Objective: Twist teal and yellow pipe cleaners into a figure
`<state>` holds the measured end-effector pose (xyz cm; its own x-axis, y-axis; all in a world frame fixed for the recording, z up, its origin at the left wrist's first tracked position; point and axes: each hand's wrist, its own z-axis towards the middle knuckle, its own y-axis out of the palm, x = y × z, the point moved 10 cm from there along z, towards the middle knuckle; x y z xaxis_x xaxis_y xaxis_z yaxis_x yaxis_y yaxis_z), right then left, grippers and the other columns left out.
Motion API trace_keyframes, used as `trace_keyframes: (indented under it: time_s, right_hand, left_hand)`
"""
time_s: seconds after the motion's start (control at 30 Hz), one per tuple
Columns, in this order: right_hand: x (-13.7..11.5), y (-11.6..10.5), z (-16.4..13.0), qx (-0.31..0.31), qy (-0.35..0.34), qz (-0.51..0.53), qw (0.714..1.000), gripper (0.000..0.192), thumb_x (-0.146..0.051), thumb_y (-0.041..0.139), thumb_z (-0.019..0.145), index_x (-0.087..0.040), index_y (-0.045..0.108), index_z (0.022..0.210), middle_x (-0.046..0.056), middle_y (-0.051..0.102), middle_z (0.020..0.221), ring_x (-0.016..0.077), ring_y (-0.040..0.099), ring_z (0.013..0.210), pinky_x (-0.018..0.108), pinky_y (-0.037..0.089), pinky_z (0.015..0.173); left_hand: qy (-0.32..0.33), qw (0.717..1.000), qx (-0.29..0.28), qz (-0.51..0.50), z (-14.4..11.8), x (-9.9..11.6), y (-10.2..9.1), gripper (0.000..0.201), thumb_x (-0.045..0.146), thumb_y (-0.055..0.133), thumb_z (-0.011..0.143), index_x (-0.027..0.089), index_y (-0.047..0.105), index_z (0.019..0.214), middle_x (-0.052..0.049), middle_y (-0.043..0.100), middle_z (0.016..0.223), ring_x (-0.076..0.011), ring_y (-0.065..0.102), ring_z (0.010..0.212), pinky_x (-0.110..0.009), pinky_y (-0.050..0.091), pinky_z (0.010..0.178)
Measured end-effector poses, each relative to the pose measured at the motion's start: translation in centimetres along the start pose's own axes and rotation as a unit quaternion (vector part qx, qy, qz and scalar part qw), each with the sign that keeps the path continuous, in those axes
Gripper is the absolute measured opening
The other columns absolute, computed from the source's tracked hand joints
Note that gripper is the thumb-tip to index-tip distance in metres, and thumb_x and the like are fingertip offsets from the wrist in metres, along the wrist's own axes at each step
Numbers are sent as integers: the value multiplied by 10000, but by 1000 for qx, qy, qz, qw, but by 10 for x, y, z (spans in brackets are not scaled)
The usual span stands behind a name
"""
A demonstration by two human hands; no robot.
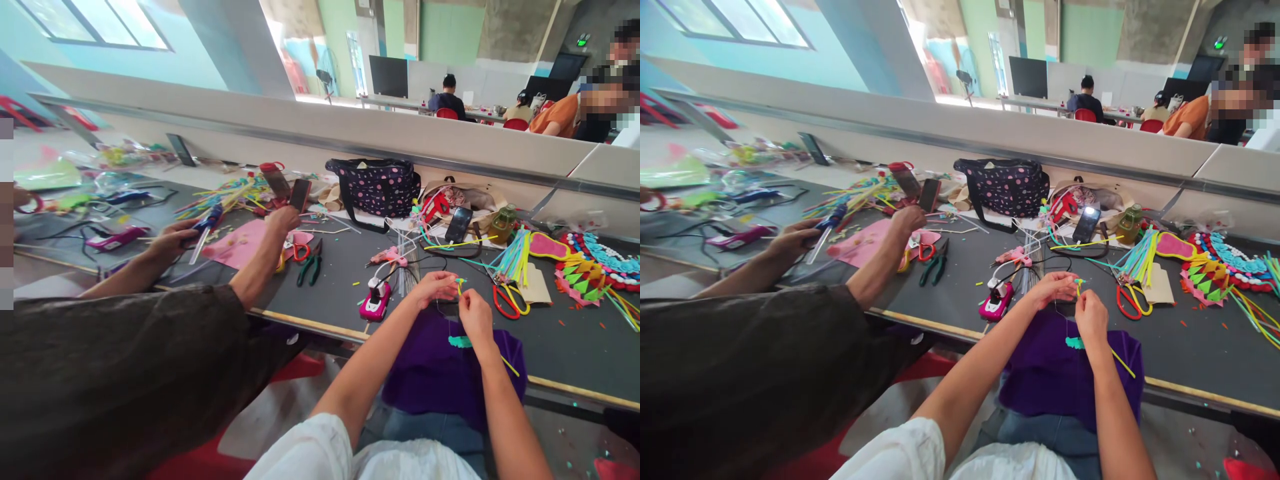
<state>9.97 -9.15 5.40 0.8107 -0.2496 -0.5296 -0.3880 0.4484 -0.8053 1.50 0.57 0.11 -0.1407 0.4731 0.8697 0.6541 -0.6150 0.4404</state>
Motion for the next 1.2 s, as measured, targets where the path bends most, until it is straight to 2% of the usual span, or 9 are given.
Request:
trace_keyframes:
  time_s: [0.1, 0.17, 0.23, 0.3, 0.53, 0.7, 0.9, 1.07, 1.2]
  right_hand:
    - [3, 0, -1, 9, 5, 26, 1000, 198, -267, 427, 876, -197, 597, 801, 22, 621, 696, 152, 556, 631, 247, 306, 599]
    - [3, 0, -1, 9, 7, 35, 999, 197, -278, 429, 875, -199, 593, 801, 27, 630, 719, 154, 559, 644, 243, 317, 604]
    - [4, -1, -1, 8, 10, 43, 999, 201, -290, 430, 876, -200, 594, 805, 32, 638, 737, 158, 566, 658, 242, 325, 607]
    - [5, -2, -2, 9, 12, 55, 998, 213, -304, 426, 881, -199, 600, 815, 38, 645, 747, 162, 577, 670, 241, 337, 613]
    - [14, -7, -2, 10, 22, 80, 997, 268, -342, 396, 897, -193, 617, 862, 53, 664, 779, 174, 590, 693, 249, 348, 619]
    - [15, -9, -4, 20, 14, 27, 999, 262, -313, 380, 912, -194, 612, 883, 52, 638, 830, 169, 556, 723, 254, 313, 620]
    - [10, -14, -6, 55, -25, -8, 998, 248, -270, 377, 926, -195, 605, 861, 57, 569, 866, 185, 518, 834, 262, 329, 693]
    - [5, -11, -6, 57, -35, -39, 997, 218, -237, 399, 926, -194, 598, 849, 51, 559, 836, 184, 501, 831, 269, 321, 715]
    - [0, -7, -7, 43, -40, -55, 997, 201, -240, 425, 930, -196, 599, 838, 37, 559, 813, 166, 498, 799, 261, 297, 683]
  left_hand:
    - [-28, 998, 10, -54, -4, -24, 0, 485, 344, 837, 619, 125, 665, 1017, -123, 713, 930, -179, 687, 765, -323, 555, 723]
    - [-36, 996, 24, -78, -5, -40, 2, 409, 288, 839, 612, 113, 676, 944, -97, 713, 843, -169, 679, 718, -323, 558, 710]
    - [-24, 993, 47, -107, -5, -48, 4, 330, 260, 820, 631, 106, 679, 886, -76, 705, 771, -143, 657, 651, -312, 556, 693]
    - [-19, 990, 59, -128, -5, -52, 7, 283, 233, 796, 650, 108, 681, 877, -77, 704, 783, -144, 657, 663, -302, 552, 694]
    - [-48, 987, 22, -150, -6, -50, 20, 168, 228, 632, 771, 109, 684, 876, -122, 701, 903, -174, 663, 780, -329, 539, 752]
    - [-47, 988, -9, -150, -7, -48, 23, 218, 214, 556, 770, 100, 698, 889, -141, 700, 931, -193, 655, 831, -329, 530, 752]
    - [-39, 988, -27, -147, -7, -48, 24, 249, 193, 529, 779, 92, 701, 928, -142, 702, 928, -187, 651, 832, -314, 528, 743]
    - [-47, 983, -18, -176, -6, -50, 23, 235, 239, 540, 800, 81, 694, 883, -130, 699, 876, -180, 656, 776, -311, 537, 709]
    - [-35, 987, 39, -154, -5, -52, 14, 192, 265, 720, 721, 106, 669, 816, -71, 683, 752, -141, 645, 665, -274, 534, 665]
